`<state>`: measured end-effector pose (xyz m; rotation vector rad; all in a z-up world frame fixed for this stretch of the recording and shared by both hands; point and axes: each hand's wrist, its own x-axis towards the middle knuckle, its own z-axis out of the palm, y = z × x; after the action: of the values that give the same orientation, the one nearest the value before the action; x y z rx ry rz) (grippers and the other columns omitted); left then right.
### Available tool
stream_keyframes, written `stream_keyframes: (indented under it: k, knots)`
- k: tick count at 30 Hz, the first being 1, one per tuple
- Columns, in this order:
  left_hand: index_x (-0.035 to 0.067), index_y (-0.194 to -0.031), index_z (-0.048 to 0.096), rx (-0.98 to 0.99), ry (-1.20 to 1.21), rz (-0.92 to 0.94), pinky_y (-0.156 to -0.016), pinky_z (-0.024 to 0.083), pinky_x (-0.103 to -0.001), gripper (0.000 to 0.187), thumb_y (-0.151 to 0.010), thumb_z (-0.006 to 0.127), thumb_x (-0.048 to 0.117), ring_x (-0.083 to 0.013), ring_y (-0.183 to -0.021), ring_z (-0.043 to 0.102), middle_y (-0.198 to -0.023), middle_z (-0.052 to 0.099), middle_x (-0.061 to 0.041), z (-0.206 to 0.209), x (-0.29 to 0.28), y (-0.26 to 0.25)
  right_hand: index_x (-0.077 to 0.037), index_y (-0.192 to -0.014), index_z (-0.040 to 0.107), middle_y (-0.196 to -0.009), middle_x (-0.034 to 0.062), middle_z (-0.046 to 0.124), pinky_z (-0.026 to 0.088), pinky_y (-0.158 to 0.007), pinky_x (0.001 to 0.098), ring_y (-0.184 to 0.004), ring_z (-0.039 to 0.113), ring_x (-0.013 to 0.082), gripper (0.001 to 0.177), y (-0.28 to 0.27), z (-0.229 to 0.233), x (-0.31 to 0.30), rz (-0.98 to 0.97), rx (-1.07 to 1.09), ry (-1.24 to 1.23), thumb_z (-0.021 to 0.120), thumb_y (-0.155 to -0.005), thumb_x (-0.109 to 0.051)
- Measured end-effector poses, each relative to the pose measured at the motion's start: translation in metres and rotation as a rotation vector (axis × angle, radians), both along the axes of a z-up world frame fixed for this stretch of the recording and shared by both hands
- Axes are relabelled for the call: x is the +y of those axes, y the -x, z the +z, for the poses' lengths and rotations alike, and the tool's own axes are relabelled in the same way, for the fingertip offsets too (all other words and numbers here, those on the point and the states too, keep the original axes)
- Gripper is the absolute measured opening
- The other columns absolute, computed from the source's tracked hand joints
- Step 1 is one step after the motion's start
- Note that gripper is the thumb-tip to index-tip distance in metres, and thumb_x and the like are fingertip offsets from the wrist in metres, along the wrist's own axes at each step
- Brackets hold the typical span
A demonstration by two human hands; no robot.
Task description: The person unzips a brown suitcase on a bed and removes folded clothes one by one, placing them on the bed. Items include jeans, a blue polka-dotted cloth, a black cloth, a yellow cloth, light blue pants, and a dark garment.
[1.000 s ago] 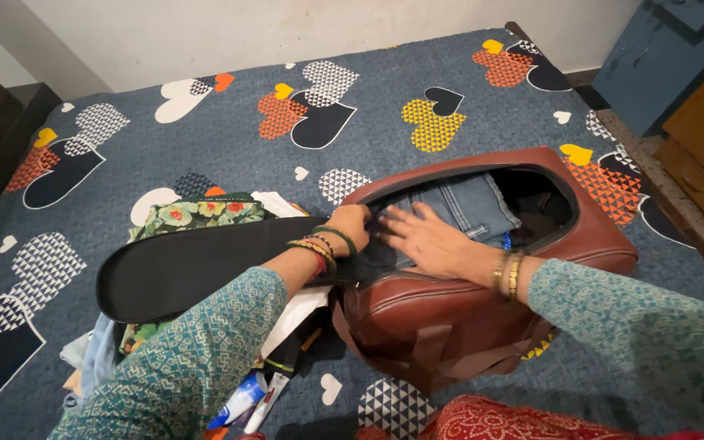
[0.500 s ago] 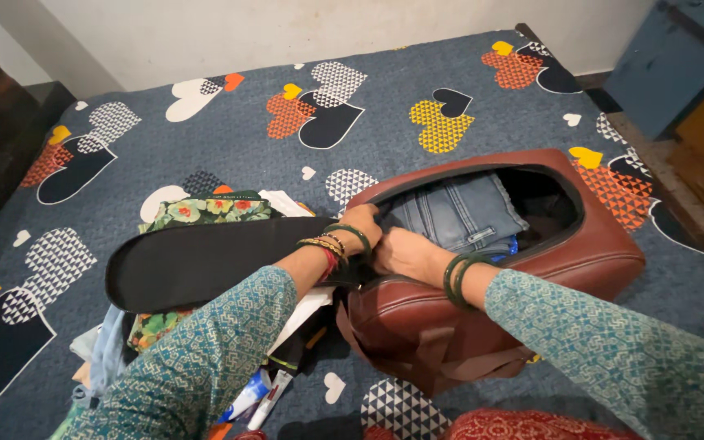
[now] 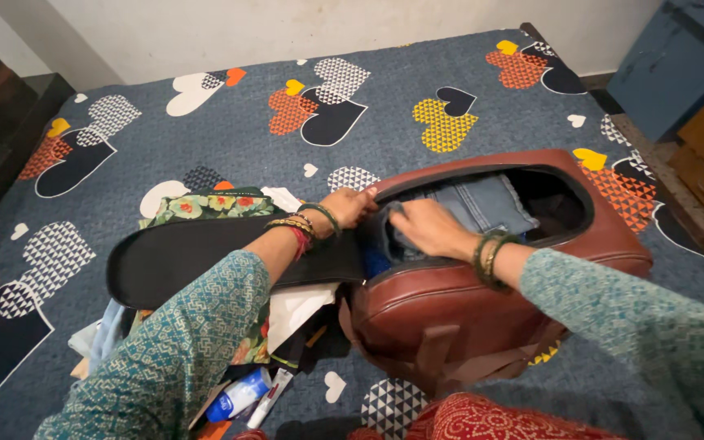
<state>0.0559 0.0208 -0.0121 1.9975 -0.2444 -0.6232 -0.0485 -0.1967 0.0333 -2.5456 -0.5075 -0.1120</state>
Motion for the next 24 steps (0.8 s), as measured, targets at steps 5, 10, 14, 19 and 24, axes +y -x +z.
stream_keyframes:
  k: [5, 10, 14, 19, 24]
  knots:
    - [0.001, -0.113, 0.073, 0.107, 0.199, -0.026, -0.075, 0.057, -0.034, 0.045, -0.100, 0.049, 0.037, -0.0217, -0.086, 0.073, -0.098, 0.076, -0.013, -0.008, 0.017, -0.013, 0.005, -0.077, 0.063, -0.064, 0.0299, 0.059, 0.046, -0.059, 0.0509, -0.059, 0.064, 0.0348, 0.054, -0.011, -0.028, -0.009, -0.144, 0.172, -0.254, 0.051, -0.098, -0.042]
    - [-0.009, -0.103, 0.069, 0.109, 0.233, 0.065, -0.073, 0.062, -0.040, 0.036, -0.101, 0.056, 0.025, -0.0284, -0.078, 0.072, -0.089, 0.073, -0.019, -0.001, 0.020, -0.005, 0.008, -0.072, 0.061, -0.062, 0.0257, 0.057, 0.044, -0.057, 0.0499, -0.056, 0.059, 0.0270, 0.057, -0.004, -0.034, -0.025, -0.180, 0.061, -0.301, 0.054, -0.098, -0.042]
    - [-0.005, -0.102, 0.068, -0.072, 0.094, -0.124, -0.076, 0.062, -0.041, 0.030, -0.083, 0.068, 0.018, -0.0289, -0.080, 0.074, -0.089, 0.073, -0.017, 0.032, 0.026, 0.021, 0.006, -0.075, 0.062, -0.060, 0.0235, 0.053, 0.042, -0.055, 0.0478, -0.054, 0.057, 0.0226, 0.053, 0.012, -0.020, -0.041, -0.278, 0.048, -0.343, 0.053, -0.099, -0.041]
    - [0.000, -0.114, 0.065, -0.890, -0.089, -0.327, -0.082, 0.055, -0.043, 0.065, -0.055, 0.088, 0.015, -0.0392, -0.094, 0.065, -0.100, 0.062, -0.020, 0.072, 0.026, 0.067, 0.004, -0.079, 0.062, -0.061, 0.0185, 0.052, 0.043, -0.055, 0.0416, -0.058, 0.049, 0.0182, 0.042, 0.039, 0.005, -0.049, -0.085, -0.010, -0.393, 0.054, -0.103, -0.029]
    - [0.007, -0.099, 0.071, -0.995, -0.106, -0.385, -0.086, 0.053, -0.045, 0.034, -0.067, 0.084, 0.013, -0.0389, -0.100, 0.065, -0.099, 0.067, -0.017, 0.081, 0.005, 0.084, 0.002, -0.094, 0.066, -0.071, 0.0150, 0.063, 0.048, -0.062, 0.0392, -0.067, 0.055, 0.0172, 0.031, 0.052, 0.031, -0.036, 0.073, 0.016, -0.375, 0.055, -0.103, -0.025]
